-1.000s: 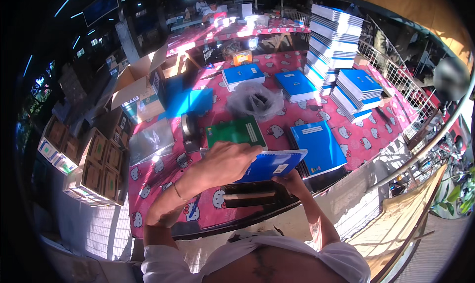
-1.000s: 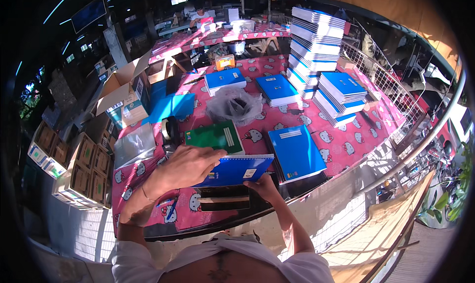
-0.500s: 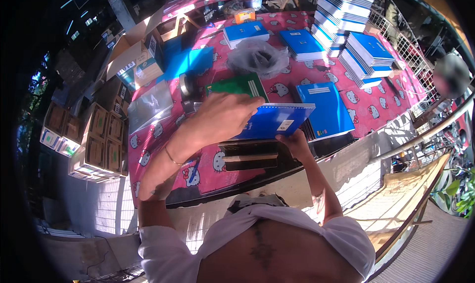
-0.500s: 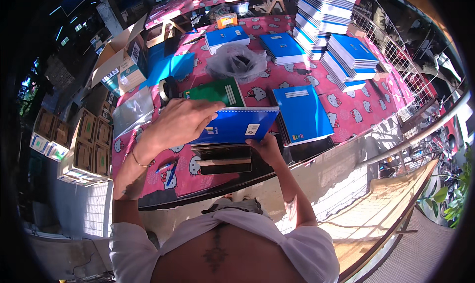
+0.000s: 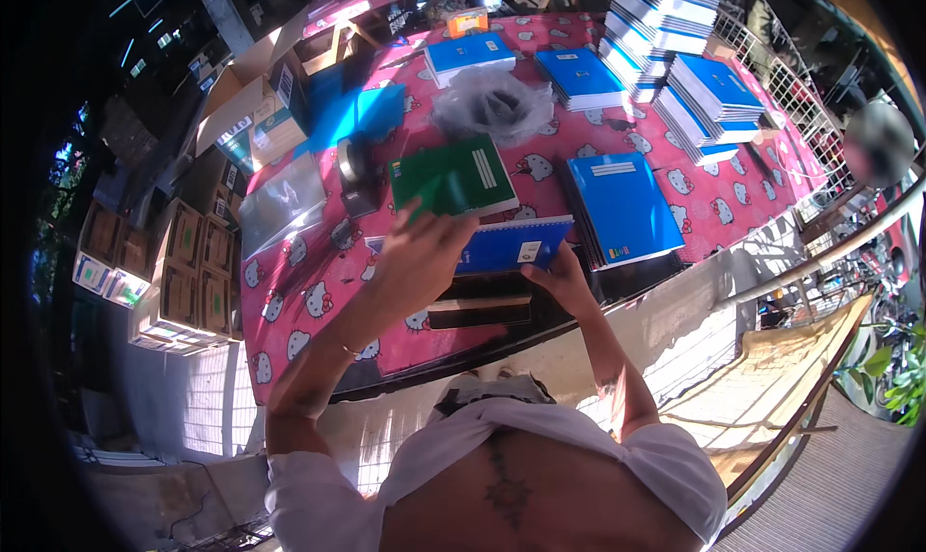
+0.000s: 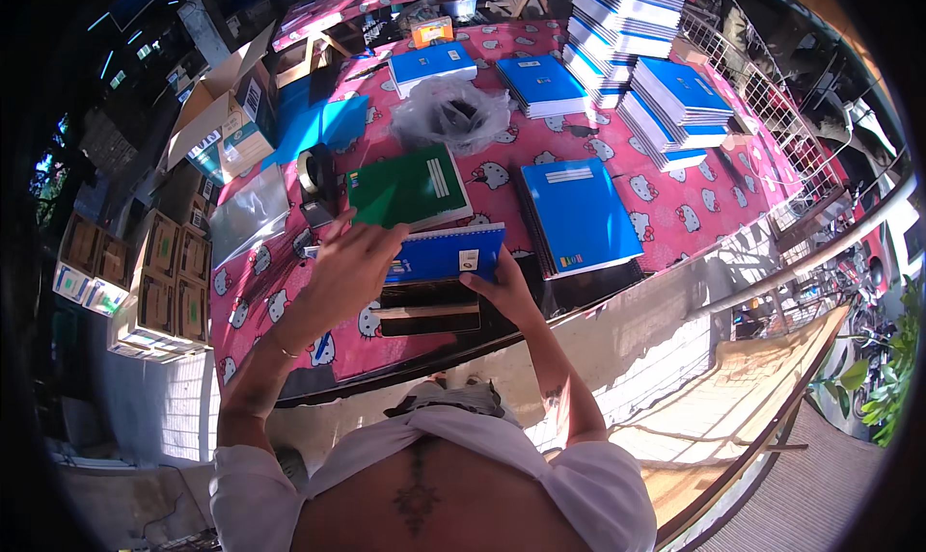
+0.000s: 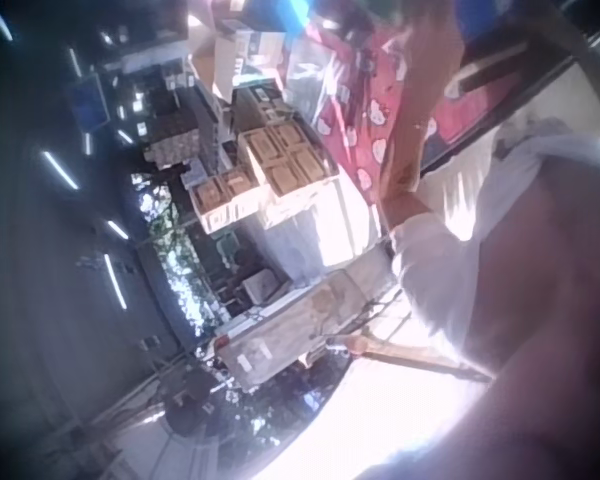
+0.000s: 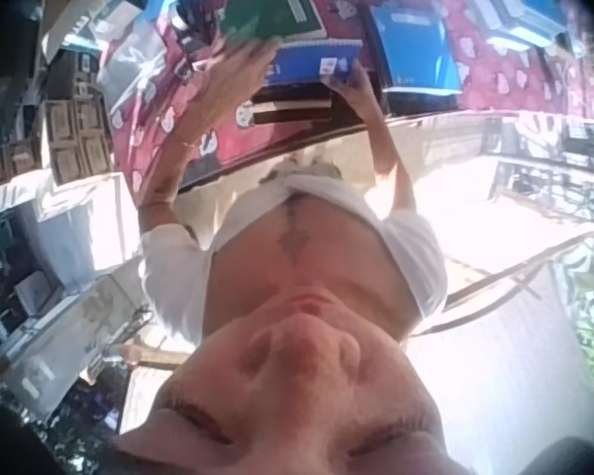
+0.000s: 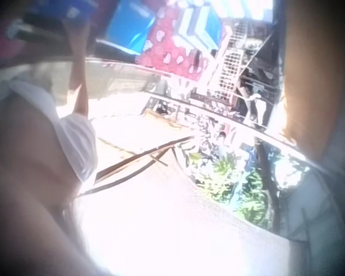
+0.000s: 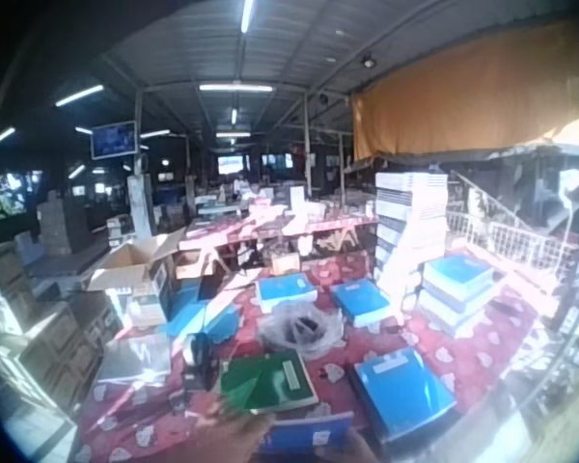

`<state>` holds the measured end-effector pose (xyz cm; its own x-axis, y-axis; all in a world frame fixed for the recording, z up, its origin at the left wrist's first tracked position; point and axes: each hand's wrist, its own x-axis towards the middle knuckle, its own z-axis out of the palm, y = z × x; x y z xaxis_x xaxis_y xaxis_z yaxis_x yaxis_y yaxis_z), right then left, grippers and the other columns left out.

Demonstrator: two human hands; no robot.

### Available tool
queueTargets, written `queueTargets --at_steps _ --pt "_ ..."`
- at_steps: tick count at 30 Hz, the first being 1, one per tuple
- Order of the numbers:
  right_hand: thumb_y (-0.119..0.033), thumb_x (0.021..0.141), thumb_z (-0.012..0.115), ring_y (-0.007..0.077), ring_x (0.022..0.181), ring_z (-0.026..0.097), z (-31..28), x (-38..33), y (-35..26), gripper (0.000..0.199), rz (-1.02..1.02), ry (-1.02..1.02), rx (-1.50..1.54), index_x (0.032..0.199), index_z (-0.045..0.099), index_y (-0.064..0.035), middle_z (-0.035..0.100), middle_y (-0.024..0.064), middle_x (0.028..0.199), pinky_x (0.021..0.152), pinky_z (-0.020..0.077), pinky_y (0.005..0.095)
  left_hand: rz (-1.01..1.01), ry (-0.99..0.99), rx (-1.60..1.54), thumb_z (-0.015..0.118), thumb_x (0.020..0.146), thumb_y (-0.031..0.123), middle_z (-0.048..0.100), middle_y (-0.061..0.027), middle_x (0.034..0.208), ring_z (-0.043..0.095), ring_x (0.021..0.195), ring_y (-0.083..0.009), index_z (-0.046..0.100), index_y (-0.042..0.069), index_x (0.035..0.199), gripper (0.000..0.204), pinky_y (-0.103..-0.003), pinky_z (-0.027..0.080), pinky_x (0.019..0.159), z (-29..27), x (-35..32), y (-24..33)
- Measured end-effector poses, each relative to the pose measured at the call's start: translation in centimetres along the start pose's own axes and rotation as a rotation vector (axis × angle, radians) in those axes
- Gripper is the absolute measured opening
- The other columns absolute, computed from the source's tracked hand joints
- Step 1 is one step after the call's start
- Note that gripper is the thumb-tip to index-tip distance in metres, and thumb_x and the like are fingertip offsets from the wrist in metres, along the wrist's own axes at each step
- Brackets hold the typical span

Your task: The person organizes and packs various colored notebooks by hand. The person stacks notebooks of the same color together and places them into a cardboard box on the table.

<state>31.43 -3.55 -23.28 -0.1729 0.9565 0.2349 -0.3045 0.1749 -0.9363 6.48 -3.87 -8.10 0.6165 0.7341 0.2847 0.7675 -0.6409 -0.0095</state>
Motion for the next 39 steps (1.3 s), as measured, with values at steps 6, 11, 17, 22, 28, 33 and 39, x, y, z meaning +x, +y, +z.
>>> queueTargets --at_steps 6,11,17,22,28,33,39 --pt "-0.01 0.085 0.078 0.0158 0.108 0.058 0.8 -2.3 4.7 0.054 0.094 0.086 -0.152 0.131 0.049 -0.003 0.062 0.0067 0.119 0.096 0.0448 0.0313 -0.433 0.58 -0.31 0.054 0.099 0.04 0.024 -0.0221 0.16 0.021 0.15 -0.0357 0.039 0.006 0.15 0.063 -0.045 0.02 0.12 7.0 -6.5 1.2" --pt "-0.008 0.086 0.076 0.0162 0.107 0.058 2.0 -1.4 7.4 0.049 -0.013 0.104 -0.294 0.127 0.05 -0.0028 0.063 0.0068 0.116 0.097 0.0442 0.032 -0.755 0.761 -1.048 0.044 0.105 0.037 0.039 -0.0223 0.151 0.033 0.143 -0.0297 0.042 0.0 0.147 0.056 -0.04 0.024 0.117 16.1 -14.3 -2.0" --pt "-0.015 0.087 0.079 0.0171 0.11 0.056 0.6 -1.4 6.8 0.052 0.054 0.114 -0.205 0.128 0.049 -0.0032 0.062 0.0072 0.117 0.1 0.0413 0.0323 -0.838 0.37 0.027 0.052 0.096 0.022 0.062 -0.0197 0.119 0.058 0.108 -0.0384 0.059 0.0 0.125 0.036 -0.048 0.047 0.094 17.3 -17.6 -18.6" --pt "-0.043 0.087 0.075 0.029 0.133 0.042 3.8 -1.1 0.8 0.09 -0.268 0.239 -0.329 0.151 0.024 -0.0062 0.047 0.0142 0.14 0.111 0.0325 0.0432 -0.526 0.294 0.327 0.055 0.089 0.012 0.058 -0.017 0.097 0.058 0.1 -0.0381 0.057 0.003 0.1 0.014 -0.049 0.05 0.089 17.8 -19.4 -24.2" --pt "-0.028 0.078 0.076 0.0365 0.126 0.051 18.0 2.0 -7.1 0.053 -0.631 -0.319 -1.293 0.127 0.062 -0.0135 0.053 0.0166 0.136 0.105 0.0394 0.0499 -0.671 0.489 0.147 0.055 0.097 0.016 0.059 -0.0213 0.102 0.061 0.089 -0.0427 0.053 0.002 0.119 0.027 -0.05 0.053 0.069 12.1 -13.3 -19.9" --pt "-0.017 0.082 0.072 0.0297 0.096 0.067 19.0 6.8 -1.0 0.029 -0.449 -0.268 -1.249 0.111 0.067 -0.0155 0.069 0.0091 0.106 0.084 0.0524 0.0424 -0.634 0.575 -0.423 0.053 0.099 0.014 0.065 -0.0211 0.097 0.066 0.084 -0.039 0.057 0.002 0.122 0.027 -0.044 0.053 0.067 6.9 -13.0 -13.0" --pt "-0.02 0.085 0.07 0.0336 0.078 0.069 19.6 7.9 -1.2 0.014 -0.428 -0.239 -1.18 0.096 0.07 -0.0111 0.07 0.0107 0.088 0.068 0.0564 0.0443 -0.472 0.666 -0.465 0.051 0.093 0.001 0.062 -0.0185 0.087 0.062 0.071 -0.0324 0.054 0.005 0.135 0.042 -0.041 0.05 0.069 7.0 -12.6 -7.9"
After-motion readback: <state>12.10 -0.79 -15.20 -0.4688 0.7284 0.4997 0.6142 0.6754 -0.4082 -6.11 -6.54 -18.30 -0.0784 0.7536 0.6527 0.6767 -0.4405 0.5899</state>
